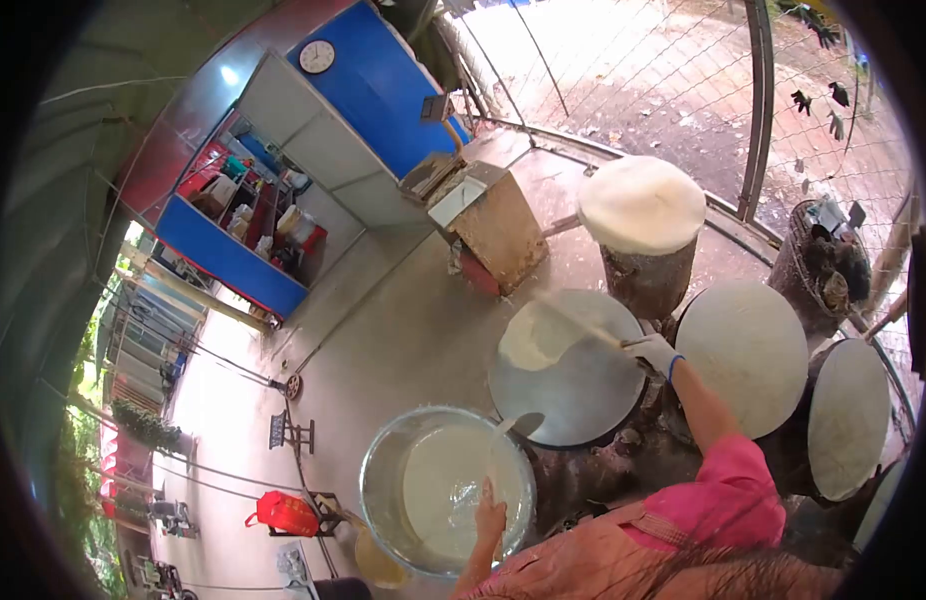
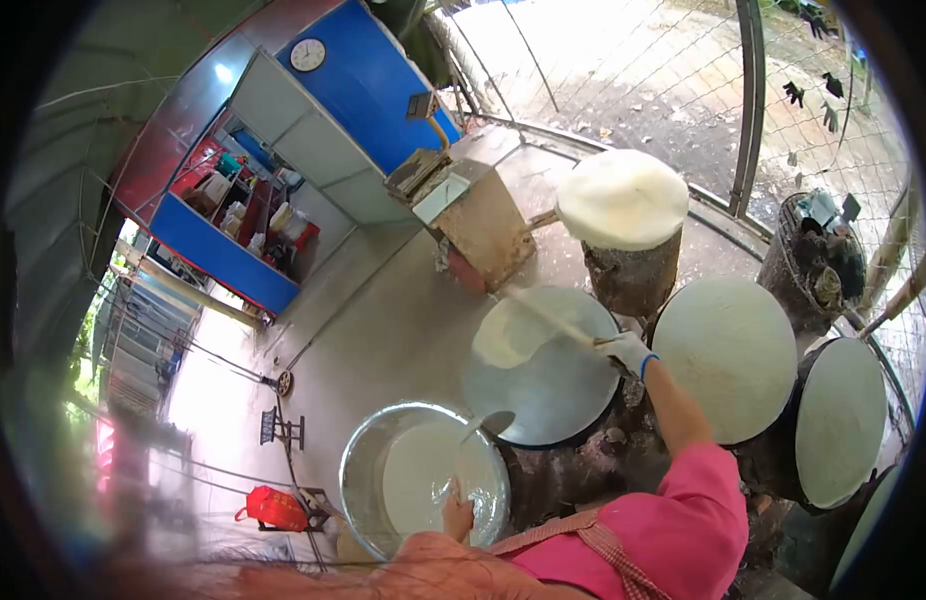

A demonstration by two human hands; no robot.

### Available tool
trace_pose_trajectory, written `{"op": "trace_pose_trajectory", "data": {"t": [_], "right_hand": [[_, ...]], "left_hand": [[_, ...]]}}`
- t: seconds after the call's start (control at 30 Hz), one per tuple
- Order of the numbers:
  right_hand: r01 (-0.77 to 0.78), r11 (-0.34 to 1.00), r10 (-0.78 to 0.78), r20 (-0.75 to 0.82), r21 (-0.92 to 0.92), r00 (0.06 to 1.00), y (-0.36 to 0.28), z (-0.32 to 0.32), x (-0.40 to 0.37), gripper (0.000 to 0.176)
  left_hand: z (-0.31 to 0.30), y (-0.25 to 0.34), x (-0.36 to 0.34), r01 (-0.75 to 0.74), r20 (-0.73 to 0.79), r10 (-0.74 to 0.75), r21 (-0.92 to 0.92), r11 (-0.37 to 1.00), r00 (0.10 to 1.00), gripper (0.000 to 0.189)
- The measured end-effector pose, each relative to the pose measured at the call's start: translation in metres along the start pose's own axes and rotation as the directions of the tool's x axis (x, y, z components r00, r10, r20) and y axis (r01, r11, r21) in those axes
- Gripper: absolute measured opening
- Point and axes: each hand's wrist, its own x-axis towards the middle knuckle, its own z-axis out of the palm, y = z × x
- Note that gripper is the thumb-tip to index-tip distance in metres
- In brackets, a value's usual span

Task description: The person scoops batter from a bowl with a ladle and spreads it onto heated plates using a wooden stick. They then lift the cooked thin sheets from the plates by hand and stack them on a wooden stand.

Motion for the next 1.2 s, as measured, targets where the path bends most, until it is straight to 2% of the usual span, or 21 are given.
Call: {"op": "trace_pose_trajectory", "data": {"t": [0.07, 0.13, 0.17, 0.2, 0.23, 0.27, 0.3, 0.33, 0.37, 0.4, 0.43, 0.47, 0.5, 0.63, 0.7, 0.77, 0.9, 1.0, 1.07, 1.13, 1.2], "right_hand": [[-0.02, 0.999, 0.024, 0.083, -0.046, 0.996, 0.021, 0.011, 0.015, 0.015], [0.124, 0.987, -0.092, 0.267, -0.106, 0.959, 0.052, 0.013, 0.016, 0.016], [-0.038, 0.995, 0.06, 0.246, -0.094, 0.968, 0.013, 0.017, -0.034, 0.018], [-0.033, 0.994, 0.06, 0.265, -0.105, 0.962, 0.019, 0.005, -0.012, 0.018], [0.166, 0.986, -0.157, 0.234, -0.018, 0.96, 0.031, -0.015, 0.022, 0.019], [0.204, 0.979, -0.202, 0.17, 0.005, 0.964, 0.027, -0.016, 0.03, 0.019], [0.245, 0.969, -0.246, 0.106, 0.024, 0.963, 0.023, -0.017, 0.039, 0.019], [0.133, 0.991, -0.132, 0.027, -0.02, 0.991, -0.016, -0.007, 0.029, 0.019], [0.04, 0.97, -0.032, 0.039, -0.238, 0.999, -0.044, 0.01, 0.009, 0.02], [0.022, 0.972, -0.01, 0.053, -0.236, 0.999, -0.032, 0.011, 0.011, 0.02], [0.01, 0.954, 0.053, 0.198, -0.3, 0.979, -0.02, 0.01, 0.014, 0.018], [0.018, 0.928, 0.116, 0.335, -0.371, 0.935, -0.015, 0.012, 0.018, 0.017], [-0.103, 0.931, 0.226, 0.329, -0.351, 0.917, -0.021, 0.012, -0.002, 0.013], [-0.112, 0.95, 0.222, 0.378, -0.292, 0.899, -0.019, -0.017, 0.016, 0.012], [0.335, 0.935, -0.298, 0.245, -0.121, 0.922, 0.017, -0.014, 0.096, 0.018], [0.075, 0.945, 0.026, 0.3, -0.319, 0.953, -0.065, 0.012, 0.053, 0.026], [0.123, 0.846, 0.174, 0.488, -0.518, 0.855, -0.021, -0.001, 0.071, 0.027], [-0.067, 0.87, 0.302, 0.421, -0.489, 0.855, -0.012, -0.04, 0.049, 0.027], [-0.052, 0.905, 0.238, 0.402, -0.422, 0.884, -0.026, -0.039, 0.054, 0.027], [0.148, 0.923, 0.002, 0.39, -0.356, 0.921, -0.038, -0.014, 0.077, 0.028], [0.135, 0.881, 0.024, 0.328, -0.454, 0.944, -0.071, 0.019, 0.071, 0.028]], "left_hand": [[0.001, -0.003, -0.007, -0.035, -0.046, 0.035, -0.004, 0.999, 0.998, 0.073], [0.007, -0.002, -0.011, -0.035, -0.098, 0.03, -0.048, 0.998, 0.995, 0.073], [0.008, 0.007, -0.016, -0.032, -0.121, 0.024, -0.068, 0.997, 0.992, 0.073], [-0.006, 0.043, -0.03, 0.152, -0.046, -0.163, -0.18, 0.972, 0.986, 0.074], [-0.016, 0.065, -0.036, 0.328, 0.047, -0.328, -0.273, 0.904, 0.943, 0.075], [-0.02, 0.066, -0.039, 0.336, 0.035, -0.339, -0.27, 0.902, 0.94, 0.075], [-0.021, 0.065, -0.048, 0.348, 0.079, -0.349, -0.429, 0.833, 0.934, 0.076], [-0.018, 0.065, -0.057, 0.355, 0.125, -0.35, -0.578, 0.735, 0.928, 0.077], [-0.016, 0.069, -0.062, 0.369, 0.124, -0.369, -0.575, 0.73, 0.921, 0.077], [-0.016, 0.075, -0.066, 0.414, 0.168, -0.408, -0.639, 0.648, 0.898, 0.076], [-0.019, 0.076, -0.07, 0.446, 0.21, -0.435, -0.7, 0.558, 0.875, 0.075], [-0.02, 0.074, -0.074, 0.446, 0.203, -0.447, -0.706, 0.55, 0.872, 0.075], [-0.019, 0.07, -0.079, 0.459, 0.232, -0.451, -0.733, 0.501, 0.862, 0.075], [-0.012, 0.048, -0.095, 0.472, 0.291, -0.413, -0.755, 0.455, 0.863, 0.074], [-0.007, 0.033, -0.105, 0.472, 0.269, -0.454, -0.771, 0.428, 0.85, 0.076], [0.001, 0.025, -0.11, 0.487, 0.258, -0.501, -0.775, 0.404, 0.826, 0.079], [0.002, 0.009, -0.122, 0.502, 0.231, -0.583, -0.787, 0.358, 0.779, 0.078], [0.007, 0.012, -0.136, 0.494, 0.25, -0.575, -0.809, 0.318, 0.779, 0.073], [0.009, 0.024, -0.136, 0.474, 0.258, -0.557, -0.832, 0.287, 0.79, 0.069], [0.002, 0.034, -0.143, 0.457, 0.184, -0.604, -0.823, 0.337, 0.775, 0.06], [-0.001, 0.034, -0.148, 0.457, 0.176, -0.6, -0.815, 0.356, 0.781, 0.058]]}}
